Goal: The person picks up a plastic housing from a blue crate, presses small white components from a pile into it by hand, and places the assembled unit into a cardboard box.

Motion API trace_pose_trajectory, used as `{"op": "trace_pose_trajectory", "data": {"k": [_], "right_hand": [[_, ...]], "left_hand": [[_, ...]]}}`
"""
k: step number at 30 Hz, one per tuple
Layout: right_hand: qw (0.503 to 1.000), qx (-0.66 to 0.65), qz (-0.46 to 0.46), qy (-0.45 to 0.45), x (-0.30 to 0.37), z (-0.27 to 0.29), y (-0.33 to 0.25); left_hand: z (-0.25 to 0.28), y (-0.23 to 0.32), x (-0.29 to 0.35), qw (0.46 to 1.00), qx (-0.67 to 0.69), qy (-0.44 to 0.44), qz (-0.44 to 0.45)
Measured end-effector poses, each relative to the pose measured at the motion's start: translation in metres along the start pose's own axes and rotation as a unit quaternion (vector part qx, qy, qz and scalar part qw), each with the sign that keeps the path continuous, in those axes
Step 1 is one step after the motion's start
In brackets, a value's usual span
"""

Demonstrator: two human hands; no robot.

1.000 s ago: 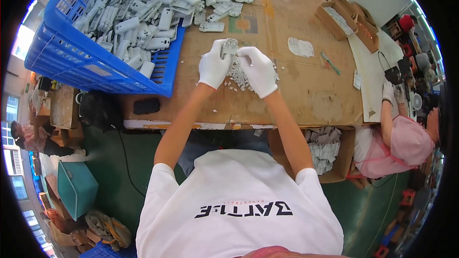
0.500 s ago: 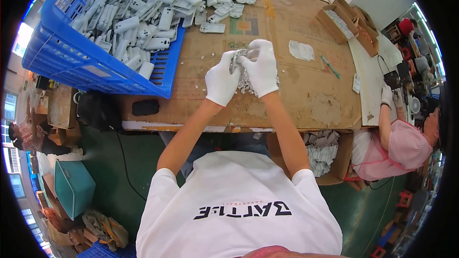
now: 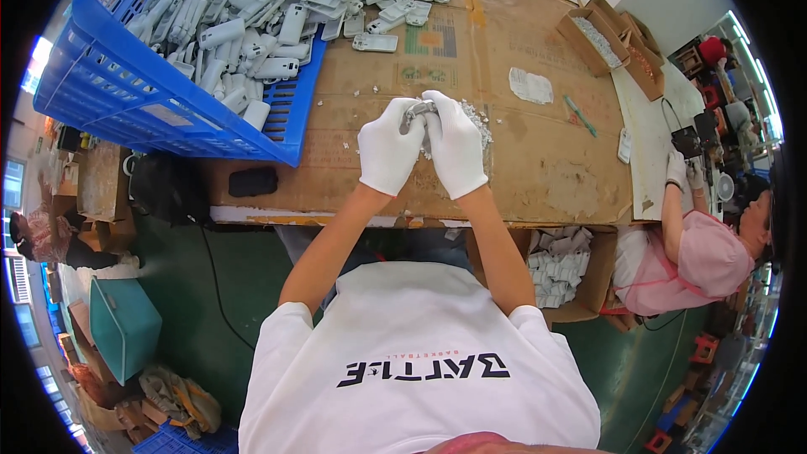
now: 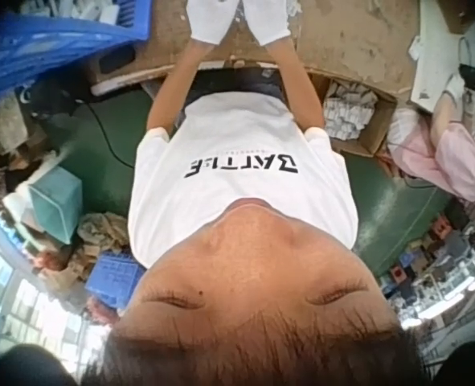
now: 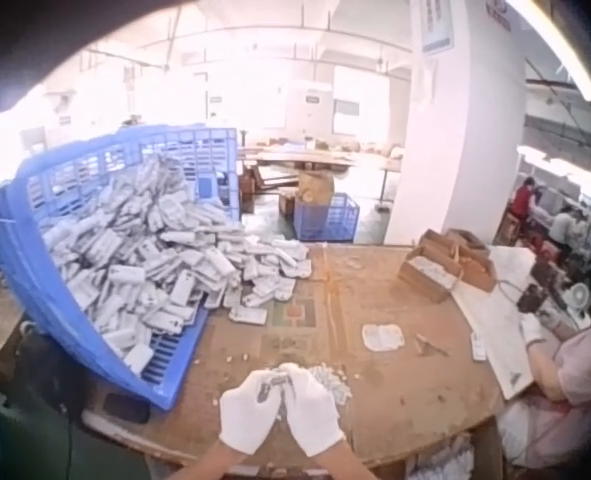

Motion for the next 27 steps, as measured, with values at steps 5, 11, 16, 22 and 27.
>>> {"op": "trace_pose_trajectory", "data": {"k": [5,11,16,22,27], "right_hand": [[0.994,-0.096,-0.061,0.006,0.001,0.004,0.000],[0.972,-0.158,-0.173,0.016,0.011,0.003,0.017],[0.966,-0.183,-0.182,-0.009,0.008,0.004,0.024],[0.922,-0.297,-0.249,-0.018,0.010,-0.003,0.020],[0.920,-0.301,-0.249,-0.005,0.011,-0.005,0.026]], "left_hand": [[0.002,0.002,0.006,0.998,0.059,0.001,0.003],[0.000,0.003,0.007,0.999,0.033,-0.015,-0.017],[0.000,0.013,0.009,0.998,-0.003,-0.017,-0.066],[-0.006,0.013,0.015,0.997,-0.055,0.013,-0.056],[-0.009,0.016,0.013,0.993,-0.074,0.029,-0.082]]}}
Point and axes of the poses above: each hand's wrist, its own x-axis away from the middle knuckle, its own z-axis out of the back of the hand, y = z × x, the point moved 5 cm from there along -x, towards the middle knuckle, and after that the axes turned 10 degrees about z, right-handed, at the moved point
